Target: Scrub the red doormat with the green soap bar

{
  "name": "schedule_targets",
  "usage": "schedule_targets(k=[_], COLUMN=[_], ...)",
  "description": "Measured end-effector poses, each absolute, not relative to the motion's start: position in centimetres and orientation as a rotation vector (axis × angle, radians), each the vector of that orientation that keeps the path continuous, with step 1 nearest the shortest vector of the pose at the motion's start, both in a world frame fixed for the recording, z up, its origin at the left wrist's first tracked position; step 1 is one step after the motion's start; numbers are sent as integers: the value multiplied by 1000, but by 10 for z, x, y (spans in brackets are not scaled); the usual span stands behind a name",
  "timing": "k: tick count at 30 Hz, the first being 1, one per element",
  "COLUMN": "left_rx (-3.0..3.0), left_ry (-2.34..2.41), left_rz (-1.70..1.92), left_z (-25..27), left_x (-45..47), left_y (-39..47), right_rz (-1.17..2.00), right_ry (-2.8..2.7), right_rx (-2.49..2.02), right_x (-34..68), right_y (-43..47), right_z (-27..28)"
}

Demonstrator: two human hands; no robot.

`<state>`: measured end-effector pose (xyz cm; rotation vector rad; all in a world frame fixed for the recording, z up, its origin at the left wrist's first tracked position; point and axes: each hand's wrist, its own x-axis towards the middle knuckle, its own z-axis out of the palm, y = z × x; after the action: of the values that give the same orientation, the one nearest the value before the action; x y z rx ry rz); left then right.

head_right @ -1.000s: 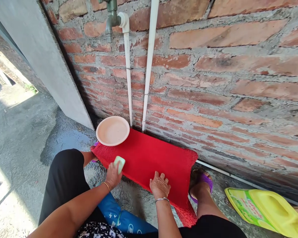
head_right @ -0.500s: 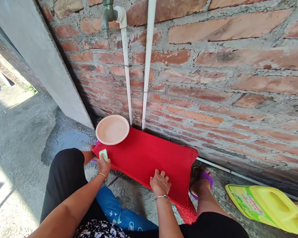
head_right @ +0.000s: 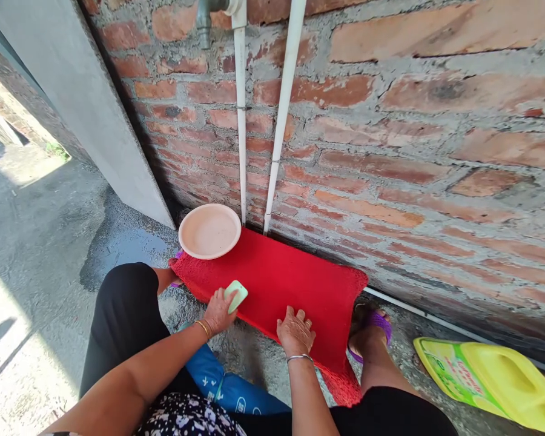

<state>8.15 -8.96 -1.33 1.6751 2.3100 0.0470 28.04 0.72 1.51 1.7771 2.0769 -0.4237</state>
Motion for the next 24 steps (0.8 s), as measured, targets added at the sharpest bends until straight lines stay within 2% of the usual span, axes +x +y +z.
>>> schedule_targets(k=[4, 7, 10, 16, 19, 24], left_rx=[1166, 979, 1229, 1916, 1800, 1229], left_ry=[2699, 2761, 2605, 1975, 2161, 2675], left_rz=[216, 199, 65, -134, -51, 92], left_z=[7, 9, -3, -28, -18, -1], left_x=[34, 20, 43, 102, 86, 42], left_y=[-72, -70, -79, -90, -81, -68], right_rz=[-409, -414, -430, -442, -449, -457], right_ry=[2077, 2073, 2072, 2059, 2054, 2034], right_rx=[1788, 1790, 1786, 1794, 1794, 1810], right_x=[280, 279, 279, 279, 280, 279], right_y=[7, 7, 6, 6, 5, 5], right_z=[14, 17, 20, 21, 23, 27])
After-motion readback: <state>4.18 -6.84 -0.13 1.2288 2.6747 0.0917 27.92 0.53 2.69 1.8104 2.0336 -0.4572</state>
